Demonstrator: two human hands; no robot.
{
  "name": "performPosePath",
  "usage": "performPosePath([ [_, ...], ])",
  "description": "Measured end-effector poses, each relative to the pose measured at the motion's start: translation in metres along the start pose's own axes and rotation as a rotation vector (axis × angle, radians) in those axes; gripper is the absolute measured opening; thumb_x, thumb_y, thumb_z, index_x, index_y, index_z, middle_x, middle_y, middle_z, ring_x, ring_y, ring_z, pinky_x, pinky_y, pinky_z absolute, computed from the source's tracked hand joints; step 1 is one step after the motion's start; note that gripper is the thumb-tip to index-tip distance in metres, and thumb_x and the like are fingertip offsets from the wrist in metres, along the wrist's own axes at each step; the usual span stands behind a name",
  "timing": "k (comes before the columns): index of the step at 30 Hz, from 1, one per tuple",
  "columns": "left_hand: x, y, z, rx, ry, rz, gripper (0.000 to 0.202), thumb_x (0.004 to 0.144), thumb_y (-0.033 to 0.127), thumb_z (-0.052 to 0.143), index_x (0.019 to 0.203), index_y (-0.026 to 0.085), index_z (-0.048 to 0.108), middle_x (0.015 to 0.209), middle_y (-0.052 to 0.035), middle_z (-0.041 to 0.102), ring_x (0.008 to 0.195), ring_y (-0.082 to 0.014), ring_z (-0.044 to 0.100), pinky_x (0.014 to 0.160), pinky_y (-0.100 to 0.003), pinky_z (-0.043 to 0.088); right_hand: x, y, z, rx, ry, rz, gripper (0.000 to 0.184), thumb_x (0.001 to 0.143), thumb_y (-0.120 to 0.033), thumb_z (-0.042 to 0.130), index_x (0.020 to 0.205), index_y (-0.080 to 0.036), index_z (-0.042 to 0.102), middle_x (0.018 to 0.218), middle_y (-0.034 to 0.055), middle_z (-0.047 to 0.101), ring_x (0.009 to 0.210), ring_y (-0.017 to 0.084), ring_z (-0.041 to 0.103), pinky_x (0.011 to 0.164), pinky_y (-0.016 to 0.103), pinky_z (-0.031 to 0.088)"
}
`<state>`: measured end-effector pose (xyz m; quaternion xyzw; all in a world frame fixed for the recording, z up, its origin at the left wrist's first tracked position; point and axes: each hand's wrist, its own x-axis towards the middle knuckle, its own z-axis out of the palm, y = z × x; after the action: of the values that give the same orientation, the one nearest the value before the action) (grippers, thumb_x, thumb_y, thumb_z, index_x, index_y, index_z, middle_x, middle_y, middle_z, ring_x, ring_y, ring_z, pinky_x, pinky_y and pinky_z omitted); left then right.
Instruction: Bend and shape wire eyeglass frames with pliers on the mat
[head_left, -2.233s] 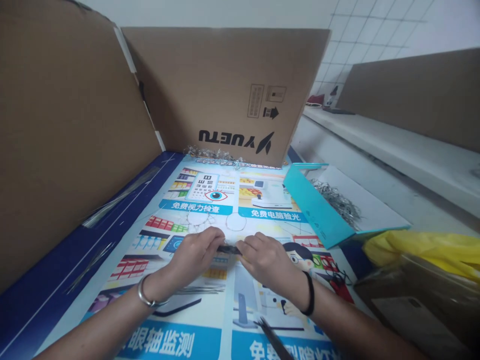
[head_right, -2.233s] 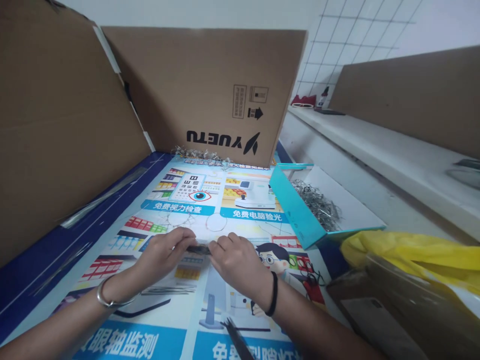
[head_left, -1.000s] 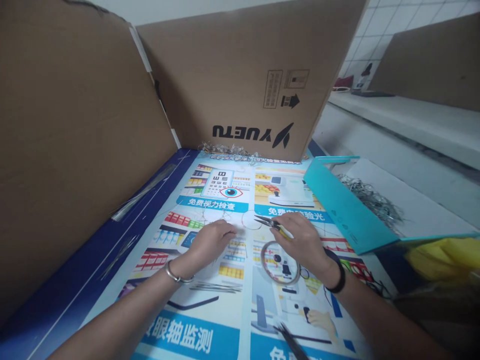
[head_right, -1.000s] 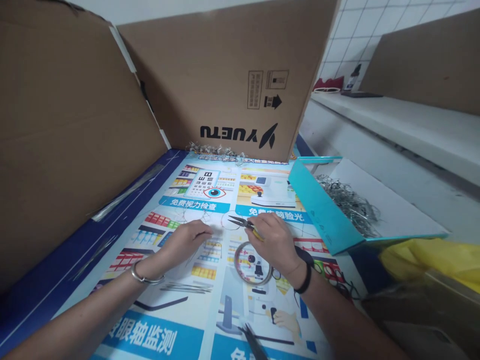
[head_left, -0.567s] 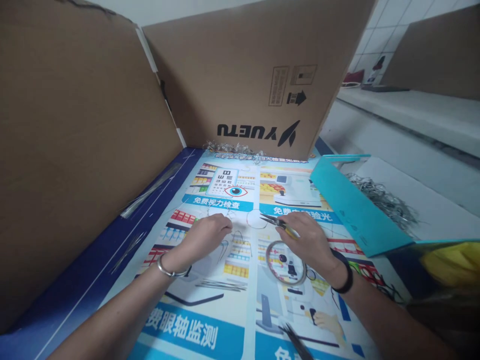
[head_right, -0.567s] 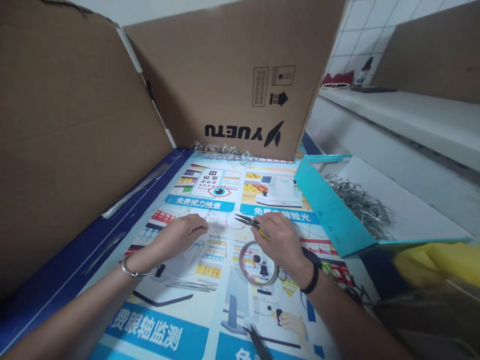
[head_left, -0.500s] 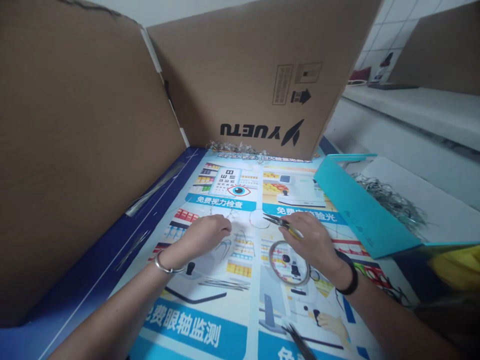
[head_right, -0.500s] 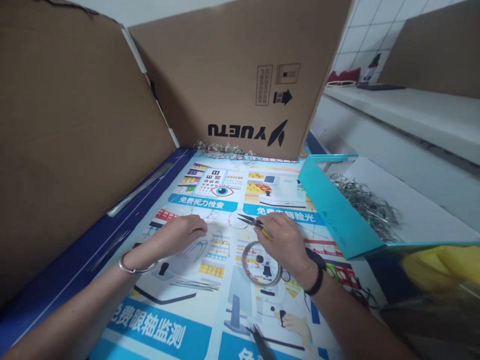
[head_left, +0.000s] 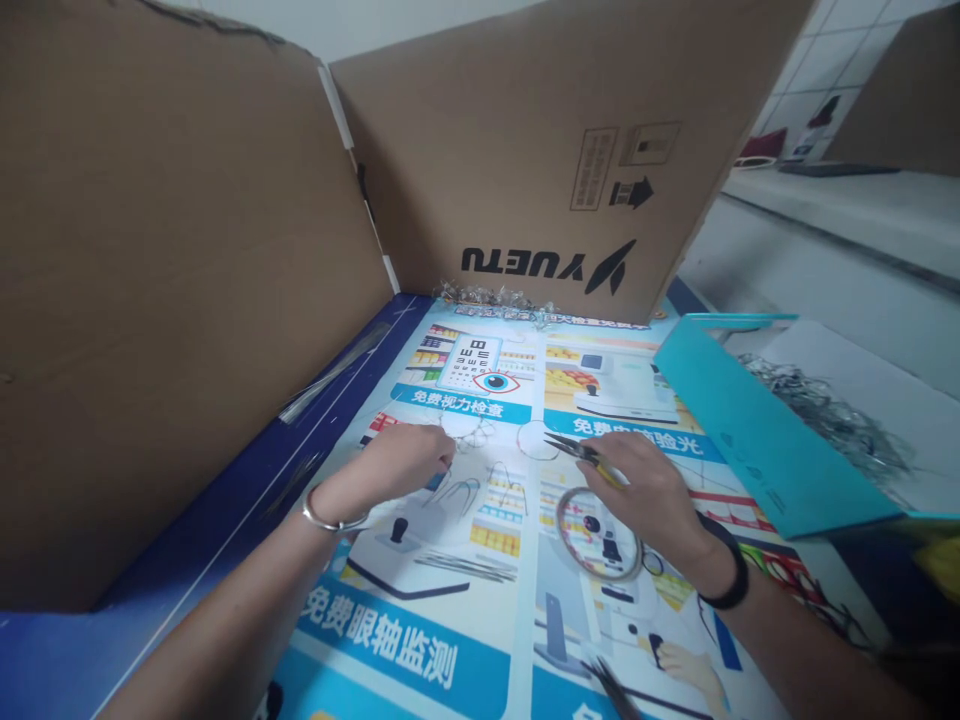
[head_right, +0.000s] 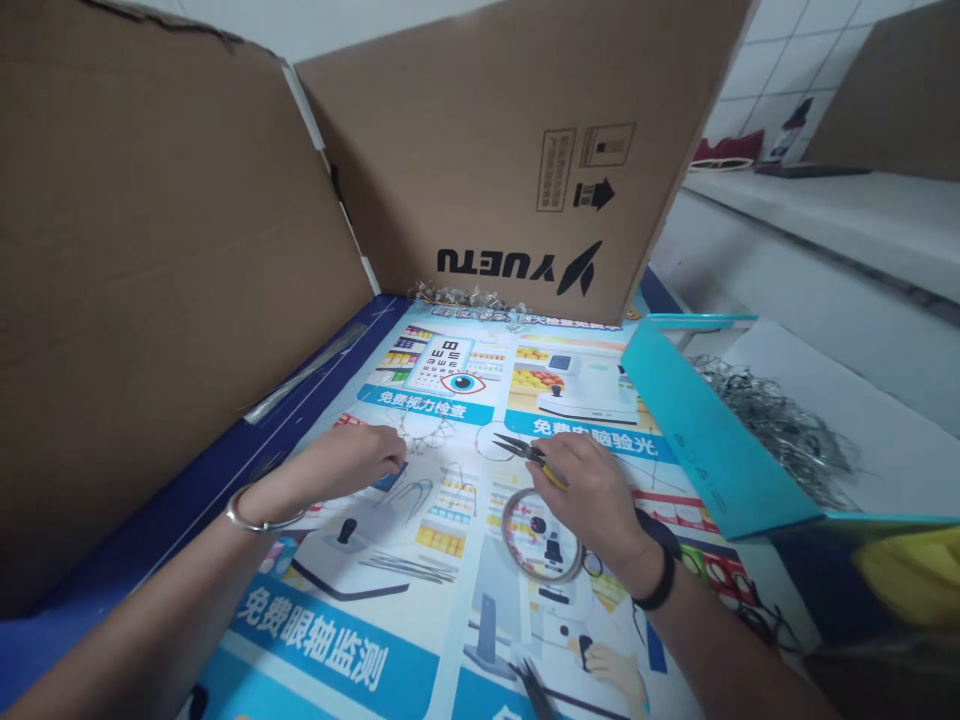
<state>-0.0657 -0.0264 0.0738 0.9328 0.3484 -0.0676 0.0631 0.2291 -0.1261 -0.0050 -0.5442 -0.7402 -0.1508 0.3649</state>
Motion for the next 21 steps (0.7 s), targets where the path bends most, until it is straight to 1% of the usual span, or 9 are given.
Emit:
performPosePath([
  [3,-0.004,-0.010,-0.005,0.087,-0.032,-0.081,0.024,0.080,0.016,0.040,0.072,0.016,0.063,0.077,-0.0089,0.067,0.067,-0.0193,0.059,0.058,-0.027,0.036,0.000,-0.001,0.001,-0.004,0.011,0.000,0.022,0.079,-0.025,0.060,0.099,-0.018,0.063,0.090,0.0073,0.066,0.089,0.021,0.059,0.081,0.037,0.049],
  [7,-0.005,-0.014,-0.003,0.103,-0.097,-0.090,0.024,0.078,0.016,0.041,0.072,0.015,0.065,0.073,-0.0092,0.067,0.063,-0.0190,0.058,0.057,-0.027,0.037,-0.001,0.000,0.002,-0.013,0.012,-0.007,0.021,0.078,-0.026,0.060,0.098,-0.019,0.064,0.089,0.0065,0.066,0.089,0.021,0.060,0.082,0.037,0.049],
  [10,-0.004,-0.013,-0.001,0.088,-0.117,-0.073,0.024,0.075,0.014,0.042,0.073,0.016,0.065,0.076,-0.0089,0.067,0.064,-0.0196,0.059,0.055,-0.026,0.037,-0.002,0.001,0.003,-0.016,0.002,-0.006,0.022,0.078,-0.026,0.061,0.098,-0.018,0.063,0.090,0.0068,0.066,0.088,0.021,0.059,0.082,0.037,0.049],
  [14,-0.003,-0.009,-0.002,0.108,-0.133,-0.065,0.025,0.073,0.011,0.041,0.074,0.015,0.066,0.080,-0.0113,0.068,0.070,-0.0238,0.062,0.059,-0.030,0.041,-0.002,0.001,0.003,-0.011,-0.010,-0.004,0.022,0.078,-0.026,0.061,0.099,-0.018,0.063,0.090,0.0068,0.066,0.089,0.021,0.059,0.083,0.037,0.049],
  [17,-0.001,-0.006,-0.002,0.129,-0.140,-0.078,0.027,0.074,0.009,0.040,0.075,0.014,0.067,0.081,-0.0140,0.069,0.073,-0.0262,0.063,0.061,-0.033,0.043,-0.002,0.001,0.002,-0.009,-0.017,-0.010,0.022,0.078,-0.025,0.061,0.099,-0.018,0.063,0.091,0.0070,0.066,0.089,0.021,0.059,0.083,0.037,0.048],
  [21,0.000,-0.004,0.000,0.143,-0.160,-0.076,0.028,0.077,0.010,0.039,0.076,0.013,0.067,0.080,-0.0162,0.069,0.072,-0.0286,0.064,0.060,-0.035,0.044,-0.002,0.001,0.002,0.000,-0.018,-0.014,0.023,0.078,-0.024,0.062,0.099,-0.017,0.063,0.090,0.0074,0.065,0.089,0.021,0.059,0.083,0.036,0.049],
])
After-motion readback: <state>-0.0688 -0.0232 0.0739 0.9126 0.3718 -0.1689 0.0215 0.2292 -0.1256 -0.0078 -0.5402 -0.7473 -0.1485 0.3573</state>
